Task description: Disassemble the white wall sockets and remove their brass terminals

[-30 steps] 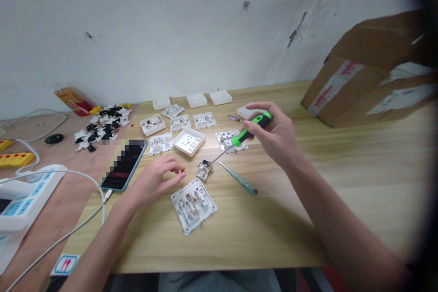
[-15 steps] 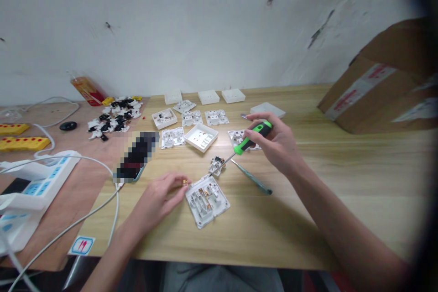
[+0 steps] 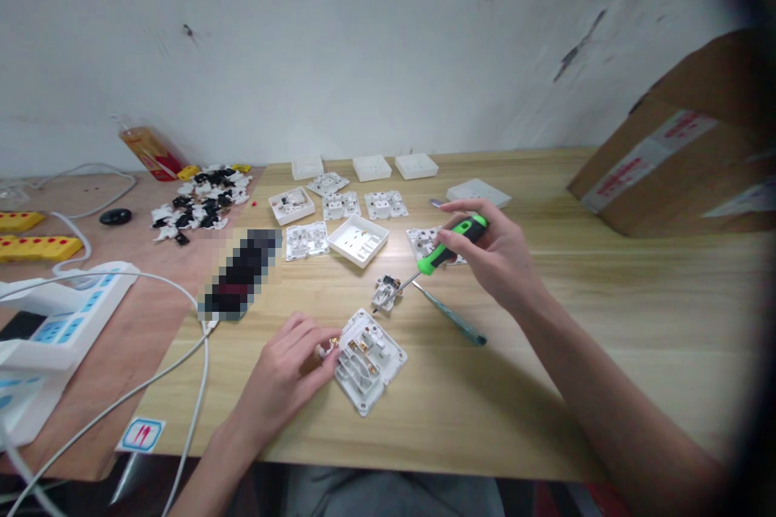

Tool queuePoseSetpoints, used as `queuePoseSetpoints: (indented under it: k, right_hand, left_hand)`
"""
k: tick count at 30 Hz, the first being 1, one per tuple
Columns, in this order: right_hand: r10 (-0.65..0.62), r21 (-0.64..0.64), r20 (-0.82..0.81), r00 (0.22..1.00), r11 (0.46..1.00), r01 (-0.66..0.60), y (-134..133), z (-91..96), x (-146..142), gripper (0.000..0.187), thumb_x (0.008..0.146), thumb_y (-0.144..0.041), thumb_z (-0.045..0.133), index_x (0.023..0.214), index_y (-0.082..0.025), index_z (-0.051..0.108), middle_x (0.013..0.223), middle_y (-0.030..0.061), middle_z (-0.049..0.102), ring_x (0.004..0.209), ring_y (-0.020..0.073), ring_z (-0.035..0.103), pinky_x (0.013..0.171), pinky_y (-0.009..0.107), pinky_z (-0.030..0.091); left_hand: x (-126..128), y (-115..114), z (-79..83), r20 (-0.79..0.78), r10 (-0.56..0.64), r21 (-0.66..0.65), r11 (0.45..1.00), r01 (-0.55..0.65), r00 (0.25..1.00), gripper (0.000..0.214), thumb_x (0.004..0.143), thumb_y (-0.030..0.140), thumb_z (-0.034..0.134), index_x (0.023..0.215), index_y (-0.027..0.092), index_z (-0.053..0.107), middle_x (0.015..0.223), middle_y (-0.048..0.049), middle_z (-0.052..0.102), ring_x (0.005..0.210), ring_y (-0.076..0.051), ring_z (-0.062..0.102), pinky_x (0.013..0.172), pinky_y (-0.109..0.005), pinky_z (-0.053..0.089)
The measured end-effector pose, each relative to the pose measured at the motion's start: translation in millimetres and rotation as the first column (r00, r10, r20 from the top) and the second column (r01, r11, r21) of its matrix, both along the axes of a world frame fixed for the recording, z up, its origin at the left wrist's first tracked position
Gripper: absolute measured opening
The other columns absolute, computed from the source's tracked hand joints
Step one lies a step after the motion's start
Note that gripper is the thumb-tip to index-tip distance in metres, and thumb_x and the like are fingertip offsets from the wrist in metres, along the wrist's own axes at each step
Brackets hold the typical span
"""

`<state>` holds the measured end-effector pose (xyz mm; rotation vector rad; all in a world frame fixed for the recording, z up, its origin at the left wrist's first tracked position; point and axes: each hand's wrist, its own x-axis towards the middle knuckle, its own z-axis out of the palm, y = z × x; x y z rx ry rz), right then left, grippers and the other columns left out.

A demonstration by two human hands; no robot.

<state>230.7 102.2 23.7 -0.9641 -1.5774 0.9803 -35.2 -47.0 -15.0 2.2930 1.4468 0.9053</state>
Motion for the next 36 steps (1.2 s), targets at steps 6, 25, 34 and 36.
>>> queuePoseSetpoints:
  k: [6, 25, 34, 36]
  right_hand:
    - [-0.005, 0.001, 0.014, 1.000, 1.000, 0.005, 0, -0.1, 0, 0.032, 0.077, -0.030, 0.072, 0.105, -0.024, 0.059, 0.079, -0.0009, 0.059, 0.060, 0.0140, 0.059, 0.051, 0.026, 0.050]
    - [0.058, 0.058, -0.039, 0.998, 0.997, -0.056, -13, 7.4, -13, 0.027, 0.080, -0.026, 0.069, 0.105, -0.025, 0.059, 0.078, -0.0016, 0.060, 0.067, 0.0144, 0.060, 0.056, 0.026, 0.052]
    - [0.108, 0.274, 0.125, 0.986, 0.952, -0.139, -39, 25.2, -34, 0.030, 0.083, -0.018, 0.065, 0.110, -0.025, 0.054, 0.083, -0.0006, 0.061, 0.069, 0.0141, 0.060, 0.064, 0.029, 0.049]
    - [0.107, 0.301, 0.156, 0.982, 0.942, -0.150, -41, 28.2, -37, 0.030, 0.083, -0.018, 0.065, 0.110, -0.024, 0.054, 0.083, -0.0003, 0.062, 0.070, 0.0144, 0.060, 0.064, 0.030, 0.048]
  left_hand:
    - [2, -2, -4.0, 0.100, 0.020, -0.012, 1.000, -0.018, 0.995, 0.016, 0.088, 0.012, 0.059, 0.102, 0.020, 0.061, 0.092, -0.0033, 0.069, 0.084, -0.016, 0.060, 0.074, -0.028, 0.050]
    - [-7, 15, -0.9, -0.281, -0.013, -0.033, 0.999, 0.004, 0.960, 0.011, 0.094, 0.018, 0.052, 0.092, 0.016, 0.063, 0.089, -0.0063, 0.061, 0.089, -0.021, 0.054, 0.076, -0.035, 0.047]
    - [-10, 23, 1.1, -0.208, 0.059, -0.044, 0.997, -0.070, 0.976, 0.012, 0.094, 0.022, 0.052, 0.092, 0.016, 0.062, 0.094, -0.0065, 0.061, 0.092, -0.021, 0.054, 0.080, -0.034, 0.045]
    - [-14, 22, 2.3, -0.194, 0.051, -0.070, 0.995, -0.065, 0.980, 0.012, 0.092, 0.024, 0.055, 0.099, 0.017, 0.062, 0.100, -0.0072, 0.060, 0.096, -0.021, 0.054, 0.083, -0.035, 0.045]
